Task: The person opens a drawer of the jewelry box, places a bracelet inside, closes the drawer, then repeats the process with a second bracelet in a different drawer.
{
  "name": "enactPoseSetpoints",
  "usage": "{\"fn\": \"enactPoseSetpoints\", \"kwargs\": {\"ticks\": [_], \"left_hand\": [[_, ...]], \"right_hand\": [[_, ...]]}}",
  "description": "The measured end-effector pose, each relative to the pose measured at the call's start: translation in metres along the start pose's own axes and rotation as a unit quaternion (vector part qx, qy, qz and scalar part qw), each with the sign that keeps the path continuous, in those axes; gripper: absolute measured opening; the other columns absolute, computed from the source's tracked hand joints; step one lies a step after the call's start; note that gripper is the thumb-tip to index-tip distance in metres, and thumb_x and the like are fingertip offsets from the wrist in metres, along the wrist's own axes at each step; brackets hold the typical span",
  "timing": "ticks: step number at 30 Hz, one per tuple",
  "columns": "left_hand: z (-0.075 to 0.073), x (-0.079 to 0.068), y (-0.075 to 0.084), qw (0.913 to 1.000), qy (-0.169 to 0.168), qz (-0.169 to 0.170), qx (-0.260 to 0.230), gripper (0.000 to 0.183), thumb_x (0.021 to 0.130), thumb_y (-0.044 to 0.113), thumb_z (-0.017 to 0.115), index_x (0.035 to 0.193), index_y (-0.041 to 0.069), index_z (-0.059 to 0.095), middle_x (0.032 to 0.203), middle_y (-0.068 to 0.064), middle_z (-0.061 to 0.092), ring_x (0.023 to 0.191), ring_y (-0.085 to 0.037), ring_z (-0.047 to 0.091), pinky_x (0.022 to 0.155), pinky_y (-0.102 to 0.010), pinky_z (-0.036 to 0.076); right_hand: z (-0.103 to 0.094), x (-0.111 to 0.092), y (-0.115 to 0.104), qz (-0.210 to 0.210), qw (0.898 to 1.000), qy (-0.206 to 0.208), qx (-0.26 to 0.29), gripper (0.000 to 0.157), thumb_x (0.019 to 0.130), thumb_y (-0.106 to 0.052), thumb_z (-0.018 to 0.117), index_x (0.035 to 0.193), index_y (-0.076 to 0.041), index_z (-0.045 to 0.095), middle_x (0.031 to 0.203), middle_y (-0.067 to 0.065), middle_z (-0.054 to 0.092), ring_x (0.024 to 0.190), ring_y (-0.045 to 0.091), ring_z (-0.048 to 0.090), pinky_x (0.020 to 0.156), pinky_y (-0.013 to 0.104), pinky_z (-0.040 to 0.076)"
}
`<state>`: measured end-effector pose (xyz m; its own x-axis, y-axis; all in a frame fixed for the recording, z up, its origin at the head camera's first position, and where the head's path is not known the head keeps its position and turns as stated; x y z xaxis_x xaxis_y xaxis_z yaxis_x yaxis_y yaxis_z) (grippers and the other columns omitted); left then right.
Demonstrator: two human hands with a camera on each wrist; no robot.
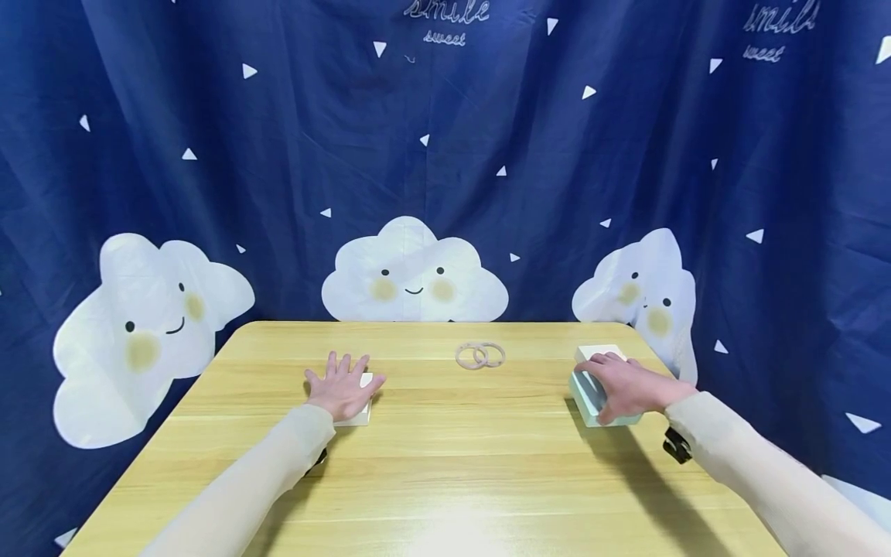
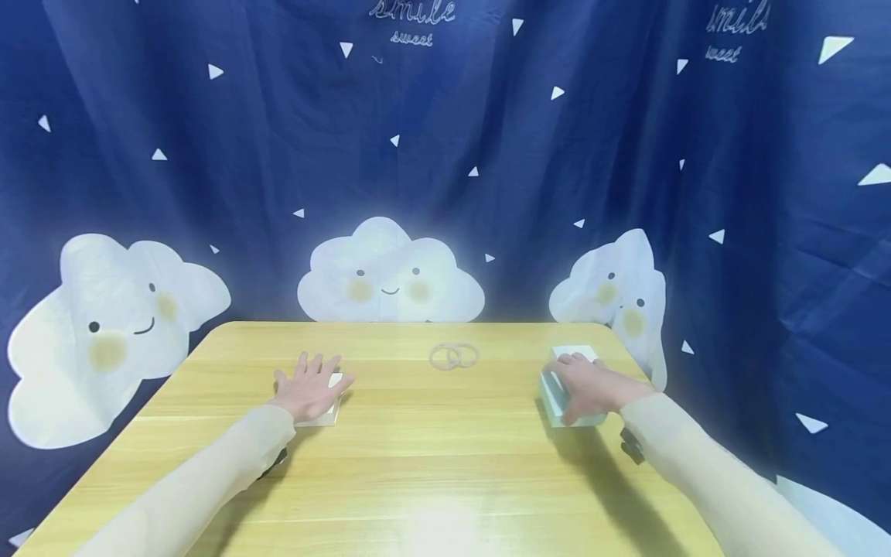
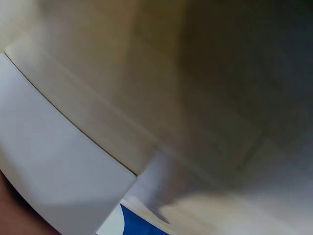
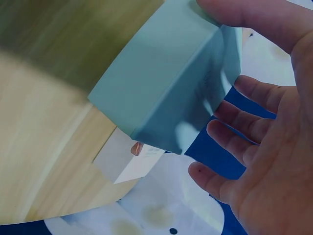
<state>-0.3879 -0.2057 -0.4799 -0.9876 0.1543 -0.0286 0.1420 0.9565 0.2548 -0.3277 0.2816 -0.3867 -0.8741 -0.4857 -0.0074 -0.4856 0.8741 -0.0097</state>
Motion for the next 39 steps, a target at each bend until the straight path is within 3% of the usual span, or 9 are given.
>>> {"fn": "enactPoseSetpoints", "kwargs": {"ticks": [6,9,14,28,39], "left_hand": [[0.004,0.003,-0.001,1.0,-0.002,0.001,-0.006,0.094,0.093,0.082,0.015,0.162,0.018,0.022,0.165,-0.027,0.017,0.152,-0.051,-0.006,0.102,-0.087,-0.006],[0.008,0.006,-0.004,1.0,-0.001,0.001,-0.007,0.095,0.093,0.082,0.016,0.162,0.018,0.021,0.165,-0.026,0.016,0.152,-0.05,-0.008,0.101,-0.087,-0.008],[0.005,0.004,-0.003,1.0,-0.007,0.002,-0.003,0.095,0.093,0.082,0.016,0.162,0.018,0.021,0.165,-0.027,0.016,0.152,-0.051,-0.006,0.102,-0.087,-0.007],[0.001,-0.002,0.0,1.0,-0.005,-0.002,-0.002,0.092,0.095,0.08,0.016,0.162,0.017,0.023,0.165,-0.028,0.016,0.152,-0.051,-0.004,0.102,-0.086,-0.007],[-0.002,-0.003,0.004,0.9999,-0.011,-0.006,-0.003,0.095,0.093,0.082,0.016,0.162,0.018,0.021,0.165,-0.027,0.016,0.152,-0.05,-0.005,0.102,-0.087,-0.007]], "right_hand": [[-0.001,0.01,-0.009,-0.007,1.0,-0.006,0.001,0.083,0.058,-0.031,0.093,0.132,-0.013,0.059,0.119,0.007,0.061,0.104,0.025,0.055,0.076,0.05,0.05],[-0.002,0.017,-0.015,-0.01,1.0,-0.01,0.002,0.084,0.059,-0.031,0.093,0.133,-0.013,0.058,0.121,0.006,0.06,0.104,0.024,0.054,0.075,0.047,0.049],[-0.007,0.029,-0.028,-0.021,1.0,-0.017,0.011,0.083,0.06,-0.029,0.093,0.134,-0.012,0.058,0.119,0.006,0.06,0.102,0.023,0.053,0.072,0.042,0.047],[-0.009,0.06,-0.061,-0.051,0.998,-0.024,0.005,0.083,0.061,-0.032,0.092,0.134,-0.014,0.058,0.121,0.005,0.06,0.106,0.022,0.051,0.078,0.048,0.048],[-0.001,0.08,-0.074,-0.047,0.998,-0.042,0.013,0.085,0.063,-0.034,0.092,0.138,-0.015,0.057,0.121,0.003,0.06,0.108,0.022,0.05,0.085,0.052,0.049]]}}
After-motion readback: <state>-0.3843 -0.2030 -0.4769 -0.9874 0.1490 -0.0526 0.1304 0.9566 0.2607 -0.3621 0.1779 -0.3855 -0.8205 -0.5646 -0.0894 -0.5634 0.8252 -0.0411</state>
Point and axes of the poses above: each hand's wrist, its own x-axis towards the middle knuckle, its own z-axis out of the palm, y = z × x, the point moved 4 cm from there along x, towards the middle knuckle
